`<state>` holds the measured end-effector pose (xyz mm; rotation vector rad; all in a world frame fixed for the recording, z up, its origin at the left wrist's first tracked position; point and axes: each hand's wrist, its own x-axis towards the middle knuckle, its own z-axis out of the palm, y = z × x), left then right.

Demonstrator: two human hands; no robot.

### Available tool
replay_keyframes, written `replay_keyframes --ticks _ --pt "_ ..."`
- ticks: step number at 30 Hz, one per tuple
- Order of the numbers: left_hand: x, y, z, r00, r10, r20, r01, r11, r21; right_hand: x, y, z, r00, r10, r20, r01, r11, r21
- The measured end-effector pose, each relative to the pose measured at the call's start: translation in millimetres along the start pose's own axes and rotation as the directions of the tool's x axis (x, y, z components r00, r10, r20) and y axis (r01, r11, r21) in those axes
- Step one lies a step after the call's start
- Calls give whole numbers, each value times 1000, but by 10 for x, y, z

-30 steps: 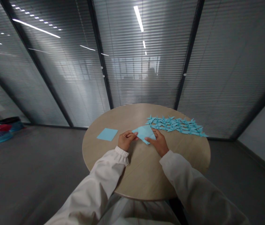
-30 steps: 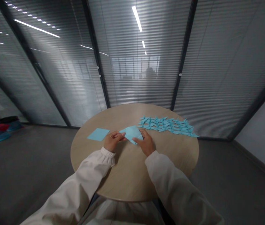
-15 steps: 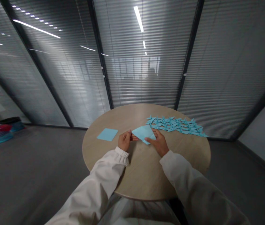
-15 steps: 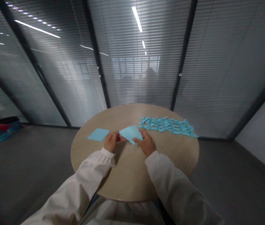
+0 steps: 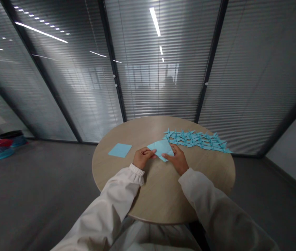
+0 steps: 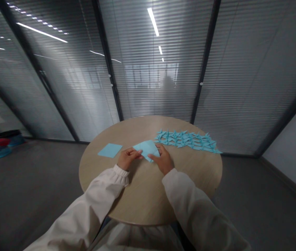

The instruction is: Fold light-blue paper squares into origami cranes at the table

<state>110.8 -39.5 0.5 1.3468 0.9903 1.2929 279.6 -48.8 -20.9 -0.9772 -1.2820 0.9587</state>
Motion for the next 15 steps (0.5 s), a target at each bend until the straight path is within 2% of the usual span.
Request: replay_keyframes --ticks 11,15 --pt "1 -10 -4 998 16 -56 -17 1000 -7 -18 -35 22 1000 -14 20 13 999 36" --pt "4 -15 11 999 -42 -7 42 998 -50 -17 -25 10 1000 -21 16 21 1000 5"
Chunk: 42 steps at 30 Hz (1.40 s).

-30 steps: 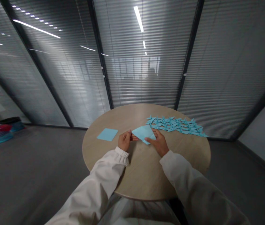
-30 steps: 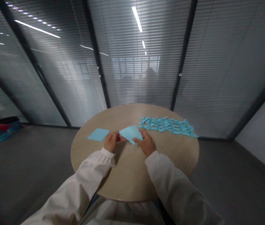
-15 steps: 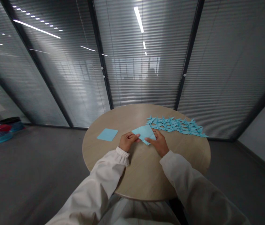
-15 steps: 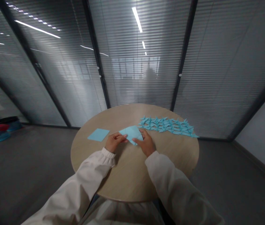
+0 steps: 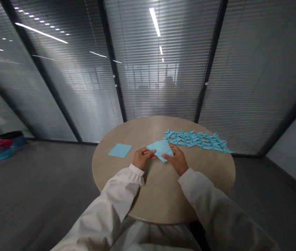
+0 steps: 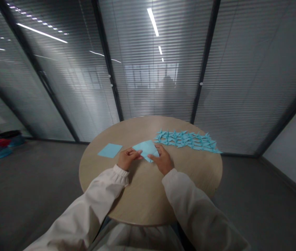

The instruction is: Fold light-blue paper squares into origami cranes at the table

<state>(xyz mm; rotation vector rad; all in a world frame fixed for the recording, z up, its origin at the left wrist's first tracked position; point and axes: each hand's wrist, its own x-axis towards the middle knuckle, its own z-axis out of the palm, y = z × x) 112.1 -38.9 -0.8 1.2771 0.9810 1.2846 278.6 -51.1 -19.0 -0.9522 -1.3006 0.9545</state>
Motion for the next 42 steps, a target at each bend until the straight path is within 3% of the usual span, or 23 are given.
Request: replay_keyframes --ticks 4,10,16,23,29,37,42 --pt "-17 -8 32 995 -50 90 49 999 9 1 20 5 1000 4 3 -4 1000 16" --pt "-28 -16 42 998 -10 55 6 997 80 4 31 16 1000 14 8 -15 999 28" --pt "-41 -30 49 986 -89 140 82 995 61 0 -4 2 1000 -13 -9 13 1000 18" --pt "-14 -81 26 987 -83 135 72 994 84 6 29 1 1000 11 5 -12 999 35" --pt "-23 -117 41 946 -202 253 187 979 83 2 37 3 1000 0 -2 0 1000 29" --pt "-61 -72 50 960 -96 263 54 985 162 28 93 5 1000 -1 17 0 998 68" --pt "-57 -151 61 925 -144 352 88 981 170 9 18 14 1000 8 7 -9 997 74"
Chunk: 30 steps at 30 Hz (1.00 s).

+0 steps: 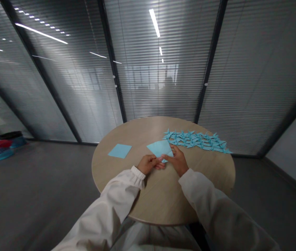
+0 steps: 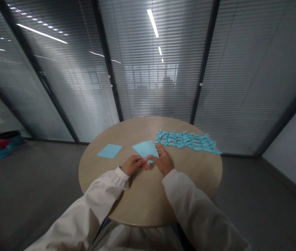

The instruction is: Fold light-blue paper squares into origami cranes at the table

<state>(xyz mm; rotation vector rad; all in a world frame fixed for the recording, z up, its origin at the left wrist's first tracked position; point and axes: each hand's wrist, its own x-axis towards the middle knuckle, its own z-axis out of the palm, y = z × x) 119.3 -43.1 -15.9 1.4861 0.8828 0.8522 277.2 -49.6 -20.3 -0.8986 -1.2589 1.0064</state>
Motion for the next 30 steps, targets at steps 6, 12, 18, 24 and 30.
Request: replay_keyframes --ticks 6,12,18,24,30 --pt "-27 11 -8 996 76 37 -82 977 199 5 15 19 1000 -6 28 5 999 34" --pt "-31 21 -20 980 190 55 -197 902 383 16 27 18 999 -20 32 18 998 55" --pt "-19 -43 -26 975 191 114 -220 902 371 8 -1 5 999 -30 15 30 998 56" --pt "-14 -58 -87 969 231 91 -247 872 423 5 -49 20 998 -30 47 26 996 86" --pt "-23 33 -26 980 192 -54 -178 964 199 9 -4 14 999 -29 46 26 998 63"
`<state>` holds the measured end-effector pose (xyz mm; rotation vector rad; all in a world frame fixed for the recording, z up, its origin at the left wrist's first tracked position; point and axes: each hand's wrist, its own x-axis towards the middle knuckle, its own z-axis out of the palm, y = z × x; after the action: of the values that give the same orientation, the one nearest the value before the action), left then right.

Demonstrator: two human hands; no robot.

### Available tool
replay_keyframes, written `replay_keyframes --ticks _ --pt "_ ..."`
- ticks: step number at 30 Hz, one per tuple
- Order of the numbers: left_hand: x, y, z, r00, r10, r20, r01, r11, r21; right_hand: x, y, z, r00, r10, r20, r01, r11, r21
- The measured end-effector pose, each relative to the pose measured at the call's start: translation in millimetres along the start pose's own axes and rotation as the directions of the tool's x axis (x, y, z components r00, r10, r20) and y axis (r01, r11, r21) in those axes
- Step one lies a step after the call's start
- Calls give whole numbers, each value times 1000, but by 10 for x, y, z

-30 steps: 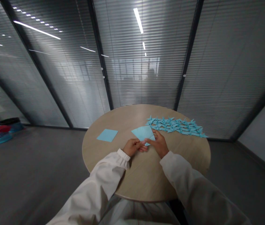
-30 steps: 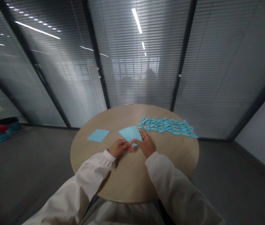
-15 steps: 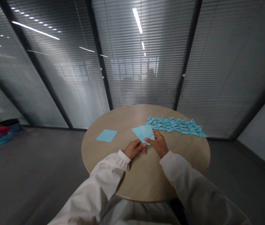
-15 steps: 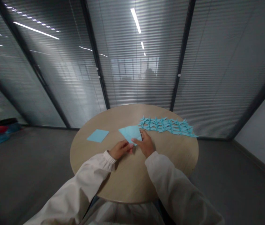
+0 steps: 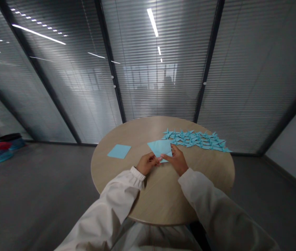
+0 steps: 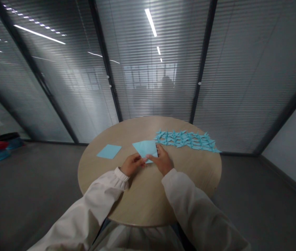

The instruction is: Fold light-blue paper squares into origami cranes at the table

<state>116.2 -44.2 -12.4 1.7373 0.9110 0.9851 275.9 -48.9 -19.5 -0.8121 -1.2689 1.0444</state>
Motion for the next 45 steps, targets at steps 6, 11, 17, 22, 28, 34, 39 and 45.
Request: replay_keyframes --ticks 6,11,17,22,28,34,39,45 --pt "-4 51 -17 997 11 -72 -11 1000 3 -6 2 3 999 2 35 -2 1000 6" --pt "-1 28 -26 997 27 -77 -28 1000 -12 -12 -49 25 999 2 52 -5 999 44" --pt "23 56 -45 995 -19 -94 11 996 -90 -24 -39 29 999 26 46 -26 1000 6" --pt "10 114 -73 961 9 -276 -2 1000 28 -37 -23 21 998 21 62 -21 1000 -7" --pt "14 89 -79 955 6 -298 8 999 45 -28 -19 25 997 29 71 -29 1000 5" --pt "54 76 -127 933 -41 -358 -25 984 -177 -29 -32 31 995 58 76 -58 998 -1" --pt "38 131 -139 893 -37 -449 -54 981 -188 -36 -11 26 995 69 75 -67 998 -21" --pt "30 148 -132 885 -46 -464 -53 979 -199 -43 -35 45 993 79 90 -80 997 5"
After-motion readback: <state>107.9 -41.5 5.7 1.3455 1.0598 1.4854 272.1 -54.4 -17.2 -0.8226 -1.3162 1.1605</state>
